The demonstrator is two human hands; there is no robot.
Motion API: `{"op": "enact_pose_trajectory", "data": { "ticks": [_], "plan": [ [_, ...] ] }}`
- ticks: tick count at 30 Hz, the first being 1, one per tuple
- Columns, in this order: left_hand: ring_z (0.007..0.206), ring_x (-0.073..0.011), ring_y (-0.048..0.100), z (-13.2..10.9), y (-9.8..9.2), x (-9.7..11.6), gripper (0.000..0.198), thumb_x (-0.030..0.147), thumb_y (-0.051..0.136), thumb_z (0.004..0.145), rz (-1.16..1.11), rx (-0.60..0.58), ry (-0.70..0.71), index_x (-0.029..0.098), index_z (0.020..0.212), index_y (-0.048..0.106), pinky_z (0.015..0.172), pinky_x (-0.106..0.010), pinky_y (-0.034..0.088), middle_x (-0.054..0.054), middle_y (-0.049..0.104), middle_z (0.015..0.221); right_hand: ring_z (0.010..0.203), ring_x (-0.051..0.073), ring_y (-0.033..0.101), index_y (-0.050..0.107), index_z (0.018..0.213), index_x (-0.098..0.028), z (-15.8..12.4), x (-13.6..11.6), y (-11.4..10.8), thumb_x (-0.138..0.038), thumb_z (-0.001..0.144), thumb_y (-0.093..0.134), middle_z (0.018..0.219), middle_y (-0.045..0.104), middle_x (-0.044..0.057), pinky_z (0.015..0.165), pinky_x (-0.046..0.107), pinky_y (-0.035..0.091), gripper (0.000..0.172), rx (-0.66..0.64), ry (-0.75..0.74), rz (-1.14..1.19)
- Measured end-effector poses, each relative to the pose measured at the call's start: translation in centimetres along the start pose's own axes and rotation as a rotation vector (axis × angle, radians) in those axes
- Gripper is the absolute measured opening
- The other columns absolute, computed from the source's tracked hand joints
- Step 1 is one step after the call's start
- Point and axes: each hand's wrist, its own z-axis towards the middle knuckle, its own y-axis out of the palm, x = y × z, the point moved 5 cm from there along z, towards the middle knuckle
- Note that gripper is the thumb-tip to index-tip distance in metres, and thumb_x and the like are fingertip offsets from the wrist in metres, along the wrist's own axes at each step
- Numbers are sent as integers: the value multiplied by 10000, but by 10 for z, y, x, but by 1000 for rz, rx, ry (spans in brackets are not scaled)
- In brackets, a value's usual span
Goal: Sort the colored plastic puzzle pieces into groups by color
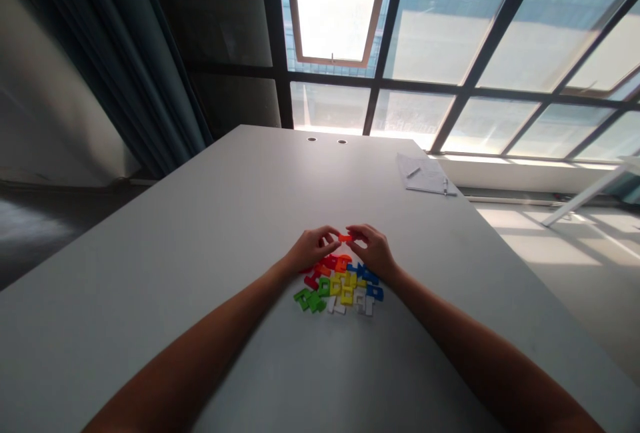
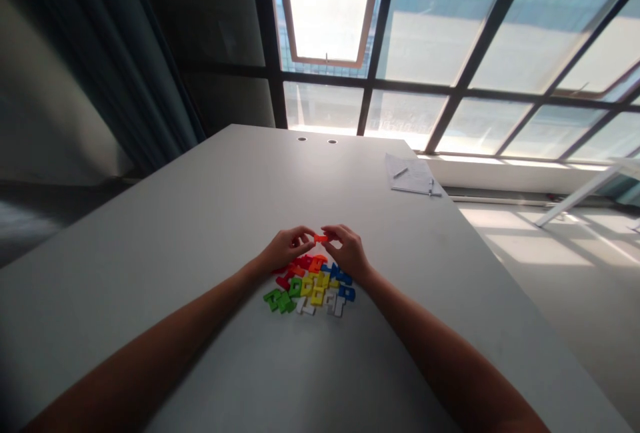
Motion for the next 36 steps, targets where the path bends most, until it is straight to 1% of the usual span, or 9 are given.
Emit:
{"op": "enact_pose_trajectory", "data": {
  "ticks": [2, 7, 10, 13, 15, 18, 22, 25, 36],
  "plan": [
    [648, -127, 608, -1, 0, 2, 354, 452, 620, 919, -31, 4, -13, 177, 1124, 707, 590, -221, 466, -24, 720, 815, 829, 173, 707, 727, 1101, -209, 0, 2, 0, -240, 856, 724, 992, 726, 70, 787, 308, 604, 247, -9, 13, 24],
    [715, -149, 648, -2, -1, 2, 429, 500, 660, 893, -114, -84, -30, 167, 1160, 703, 611, -235, 503, -71, 744, 944, 811, 167, 690, 732, 1086, -213, -3, 1, 1, -249, 852, 741, 946, 717, 55, 776, 302, 585, 238, -45, 11, 30],
    [695, -140, 635, 0, -2, -4, 444, 520, 688, 870, -164, -65, -51, 160, 1129, 714, 596, -232, 502, -67, 738, 944, 802, 160, 679, 719, 1115, -208, -3, 1, 2, -273, 852, 739, 981, 721, 60, 772, 302, 577, 272, -62, 22, 21],
    [704, -140, 646, 1, -2, -12, 470, 524, 716, 850, -241, -49, -80, 152, 1137, 696, 606, -238, 515, -65, 732, 957, 755, 155, 674, 692, 1165, -187, -2, 11, 4, -333, 865, 715, 1000, 740, 73, 711, 291, 569, 334, -115, 142, 79],
    [716, -145, 652, 2, -2, -15, 479, 521, 727, 842, -277, -47, -94, 149, 1141, 689, 614, -244, 522, -66, 730, 951, 733, 160, 677, 696, 1141, -176, -2, 20, 6, -374, 898, 671, 919, 753, 63, 689, 286, 556, 315, -170, 231, 124],
    [730, -146, 648, 2, -2, -17, 479, 505, 738, 833, -262, -47, -100, 157, 1159, 695, 623, -245, 518, -67, 734, 970, 756, 172, 692, 711, 1085, -177, -3, 29, 8, -395, 928, 626, 854, 761, 55, 708, 290, 546, 281, -211, 289, 165],
    [741, -138, 643, 2, -2, -15, 467, 488, 737, 832, -232, -70, -89, 173, 1176, 699, 642, -240, 514, -70, 740, 1028, 780, 179, 699, 716, 1053, -187, -4, 31, 7, -371, 912, 644, 861, 764, 53, 739, 298, 546, 243, -198, 300, 180],
    [734, -134, 641, 2, -2, -14, 486, 497, 740, 827, -238, -68, -98, 179, 1191, 694, 639, -236, 518, -74, 739, 1059, 748, 172, 681, 720, 1041, -194, -4, 30, 7, -373, 893, 669, 847, 752, 39, 708, 287, 538, 237, -172, 297, 177],
    [770, -164, 662, 2, -3, -18, 506, 550, 710, 848, -201, -41, -109, 175, 1188, 706, 670, -259, 541, -88, 754, 1016, 785, 171, 669, 728, 1032, -193, -3, 33, 6, -431, 858, 727, 913, 747, 55, 737, 289, 541, 295, -137, 291, 264]
  ]
}}
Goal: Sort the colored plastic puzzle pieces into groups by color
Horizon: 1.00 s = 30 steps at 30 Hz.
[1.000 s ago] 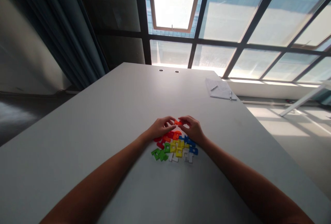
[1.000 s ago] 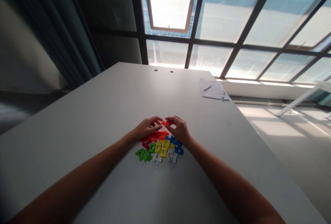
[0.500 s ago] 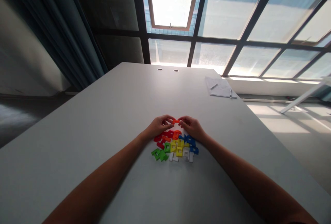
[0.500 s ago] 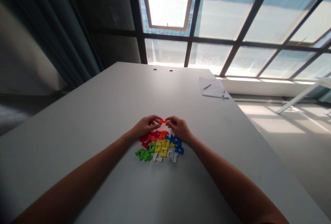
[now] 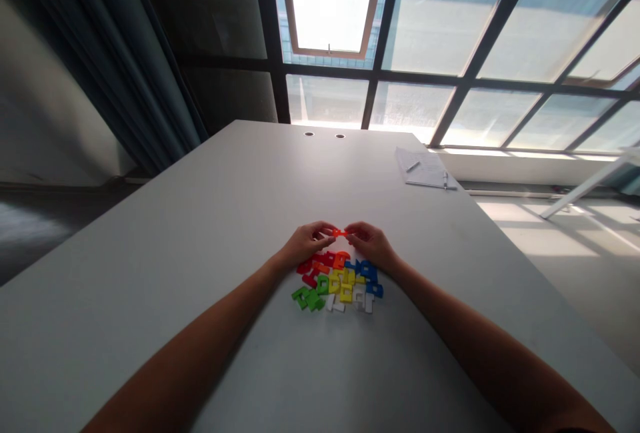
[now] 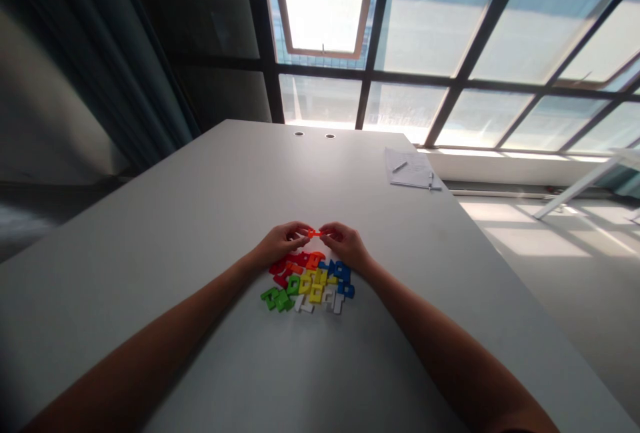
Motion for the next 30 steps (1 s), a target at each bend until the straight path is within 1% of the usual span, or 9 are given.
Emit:
{"op": "enact_pose_trajectory", "data": {
  "ticks": [2, 5, 6, 10, 11, 16, 22, 28, 30],
  "plan": [
    [769, -161, 660, 0, 0, 0, 499, 539, 713, 846, 5, -2, 1, 177, 1190, 706, 681, -261, 543, -83, 755, 1012, 750, 159, 649, 728, 1021, -190, 0, 1, -1, -429, 858, 724, 887, 735, 45, 703, 276, 529, 290, 4, 3, -4],
    [775, -161, 660, 0, 0, 1, 503, 537, 711, 845, -5, -7, 4, 176, 1195, 704, 689, -262, 546, -81, 754, 1016, 621, 127, 579, 716, 1003, -184, -1, 1, 0, -421, 864, 709, 736, 677, 3, 587, 237, 475, 274, -3, 33, -23],
    [779, -163, 662, 0, 0, 1, 506, 538, 711, 843, -8, -8, 6, 175, 1195, 703, 689, -264, 548, -81, 753, 1019, 602, 121, 567, 708, 1017, -184, -1, 1, 0, -418, 864, 707, 727, 669, -3, 567, 230, 462, 279, -10, 39, -22],
    [801, -171, 672, 1, 1, 0, 491, 515, 711, 847, -2, -7, 13, 175, 1201, 698, 700, -268, 553, -81, 750, 1020, 678, 128, 625, 658, 1154, -201, -2, -6, 1, -410, 843, 716, 941, 722, 42, 599, 232, 493, 379, -28, 26, 19],
    [805, -172, 673, 1, 1, 0, 485, 508, 709, 851, -1, -4, 14, 178, 1206, 696, 701, -268, 553, -79, 749, 1019, 673, 128, 623, 660, 1154, -200, -2, -7, 1, -410, 841, 716, 943, 724, 44, 594, 232, 491, 381, -30, 29, 12],
    [769, -167, 665, -1, -1, 0, 473, 506, 705, 854, 5, 25, -2, 179, 1195, 692, 667, -263, 545, -75, 747, 998, 566, 116, 545, 716, 1039, -178, -4, -6, 2, -375, 847, 705, 689, 665, -6, 529, 216, 431, 276, -38, 70, -88],
    [754, -172, 665, -1, -1, 6, 450, 473, 711, 837, 11, 22, 5, 170, 1169, 688, 671, -268, 536, -73, 746, 967, 564, 113, 520, 731, 1008, -180, -4, -9, 2, -333, 830, 706, 651, 637, -20, 532, 211, 416, 236, -24, 47, -124],
    [773, -162, 666, -1, -1, 7, 413, 438, 725, 818, -12, 24, 19, 174, 1131, 674, 675, -263, 532, -82, 724, 1077, 595, 122, 543, 742, 973, -189, -3, -14, 2, -306, 816, 700, 671, 643, -15, 571, 225, 441, 200, -8, 33, -170],
    [763, -158, 660, -2, -1, 7, 405, 425, 719, 821, -16, 20, 11, 174, 1135, 668, 665, -260, 529, -78, 723, 1062, 598, 123, 550, 743, 962, -192, -3, -16, 2, -291, 813, 696, 674, 647, -14, 576, 227, 446, 185, -5, 31, -180]
  ]
}}
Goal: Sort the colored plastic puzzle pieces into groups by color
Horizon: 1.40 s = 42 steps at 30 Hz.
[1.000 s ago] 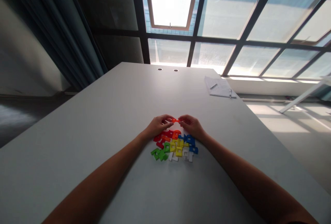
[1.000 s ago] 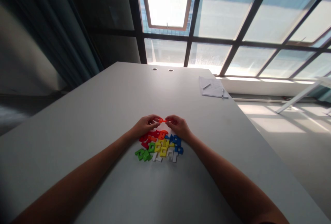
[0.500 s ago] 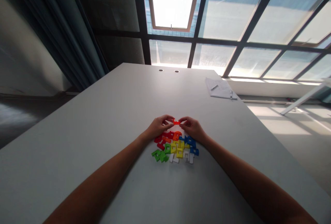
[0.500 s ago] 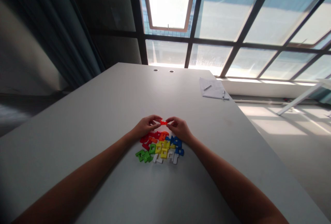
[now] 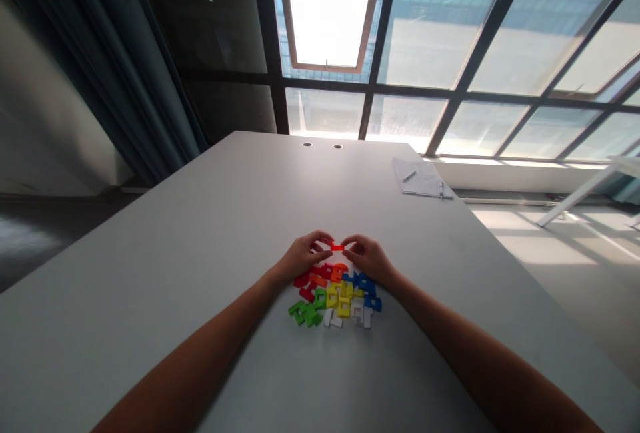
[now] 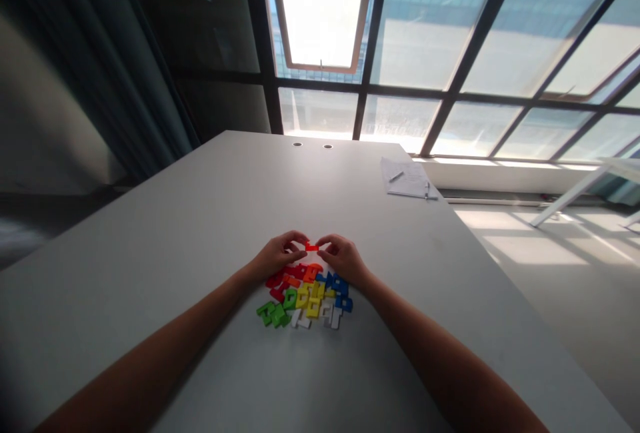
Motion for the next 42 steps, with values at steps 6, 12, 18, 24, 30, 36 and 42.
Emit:
{"op": "enact_pose_trajectory", "data": {
  "ticks": [6, 12, 18, 24, 30, 36, 42],
  "plan": [
    [754, -162, 651, 0, 0, -2, 414, 452, 718, 830, -6, 3, -11, 176, 1134, 668, 666, -266, 524, -63, 724, 991, 620, 121, 590, 716, 1049, -197, 1, 1, 2, -297, 833, 681, 829, 724, 20, 599, 236, 483, 240, -15, -6, 44],
    [784, -180, 647, 1, -2, 1, 425, 539, 697, 852, 65, 38, -12, 166, 1056, 706, 692, -276, 507, -60, 732, 948, 609, 127, 641, 695, 1089, -220, 2, 4, 3, -357, 861, 663, 864, 733, 21, 551, 228, 477, 268, 4, 12, 96],
    [712, -169, 636, -1, 0, 4, 449, 593, 632, 895, 83, 26, -26, 166, 1008, 714, 643, -257, 476, -31, 717, 815, 561, 131, 593, 708, 1040, -218, 1, 6, 4, -335, 850, 680, 679, 679, -14, 539, 236, 457, 226, 0, 18, 38],
    [651, -155, 613, 0, 2, 1, 498, 606, 506, 953, 77, 14, -34, 159, 887, 717, 628, -254, 469, -42, 716, 790, 658, 183, 690, 710, 1033, -198, 3, 12, 6, -424, 872, 682, 730, 715, 22, 611, 282, 533, 279, 3, 33, 82],
    [658, -152, 583, -1, 0, 7, 405, 557, 616, 895, 119, 12, -10, 166, 936, 712, 617, -247, 435, -11, 683, 746, 673, 186, 688, 712, 982, -192, 3, 10, 6, -456, 884, 677, 744, 717, 31, 626, 289, 536, 283, -28, 37, 60],
    [638, -145, 549, -2, 0, 9, 358, 507, 618, 900, 150, 28, -22, 159, 876, 698, 597, -246, 396, 0, 660, 717, 609, 152, 626, 705, 1095, -219, 2, 5, 6, -341, 851, 702, 777, 730, 13, 571, 258, 482, 273, 3, 1, 11],
    [649, -158, 583, 0, 2, 2, 402, 552, 612, 901, 131, 8, -28, 164, 922, 712, 604, -255, 425, -16, 689, 739, 609, 158, 625, 746, 988, -221, 8, 0, -2, -309, 858, 693, 711, 712, 6, 610, 272, 494, 166, -1, 0, -41]
  ]
}}
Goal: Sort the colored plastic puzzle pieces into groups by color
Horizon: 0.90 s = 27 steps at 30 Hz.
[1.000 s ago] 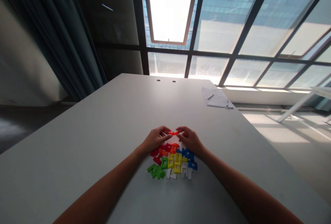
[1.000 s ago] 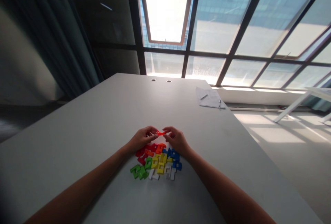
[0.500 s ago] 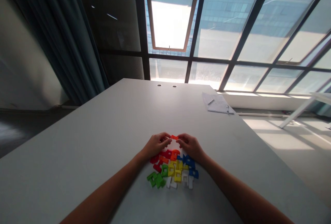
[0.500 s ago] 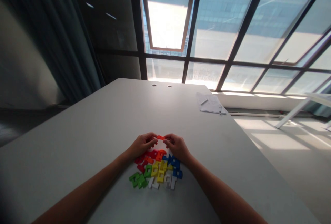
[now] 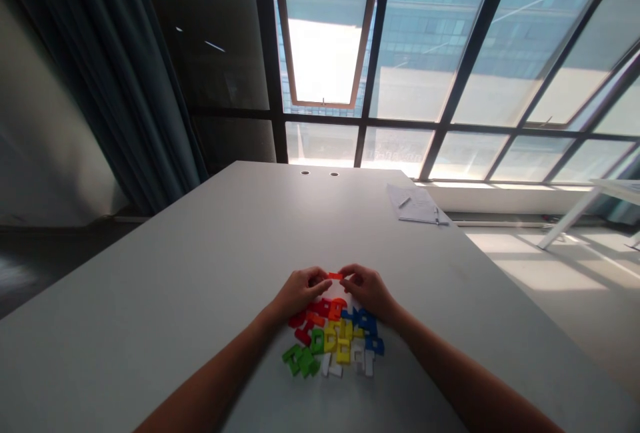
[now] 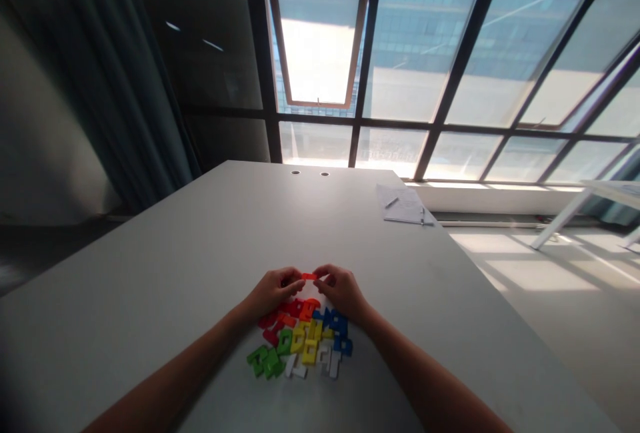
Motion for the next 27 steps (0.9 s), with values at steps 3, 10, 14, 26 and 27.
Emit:
{"op": "enact_pose_trajectory", "data": {
  "ticks": [3, 10, 14, 26, 27],
  "plan": [
    [683, -171, 625, 4, -1, -6, 470, 603, 591, 894, -123, -10, -18, 159, 993, 711, 650, -272, 483, -49, 723, 800, 713, 176, 669, 761, 997, -207, 8, 2, -22, -342, 874, 676, 921, 750, 62, 665, 291, 529, 201, 70, -51, -56],
    [598, -150, 583, 7, -31, -14, 374, 484, 558, 896, 73, 222, 4, 155, 938, 731, 596, -253, 426, -39, 702, 708, 681, 164, 624, 736, 920, -199, 10, 17, -39, -233, 876, 647, 823, 711, 35, 686, 282, 490, 105, 76, -97, -406],
    [627, -151, 614, 4, -30, -14, 299, 409, 552, 913, 281, 140, -6, 197, 928, 762, 622, -252, 419, -20, 719, 719, 676, 157, 601, 680, 886, -208, 6, 16, -30, -209, 879, 652, 839, 686, 18, 674, 271, 471, 29, 74, -111, -542],
    [692, -147, 652, 3, -24, -10, 228, 371, 582, 923, 452, 112, -19, 269, 970, 781, 642, -241, 426, 6, 760, 834, 993, 222, 657, 716, 1112, -235, 3, 10, -25, -200, 983, 542, 1104, 747, 74, 951, 365, 490, 219, -4, -295, -683],
    [696, -147, 655, 3, -24, -11, 221, 373, 587, 922, 461, 112, -20, 274, 967, 780, 639, -240, 422, 10, 761, 836, 1025, 229, 651, 712, 1152, -236, 6, 11, -26, -198, 981, 540, 1146, 745, 78, 977, 375, 476, 245, 2, -278, -717]
  ]
}}
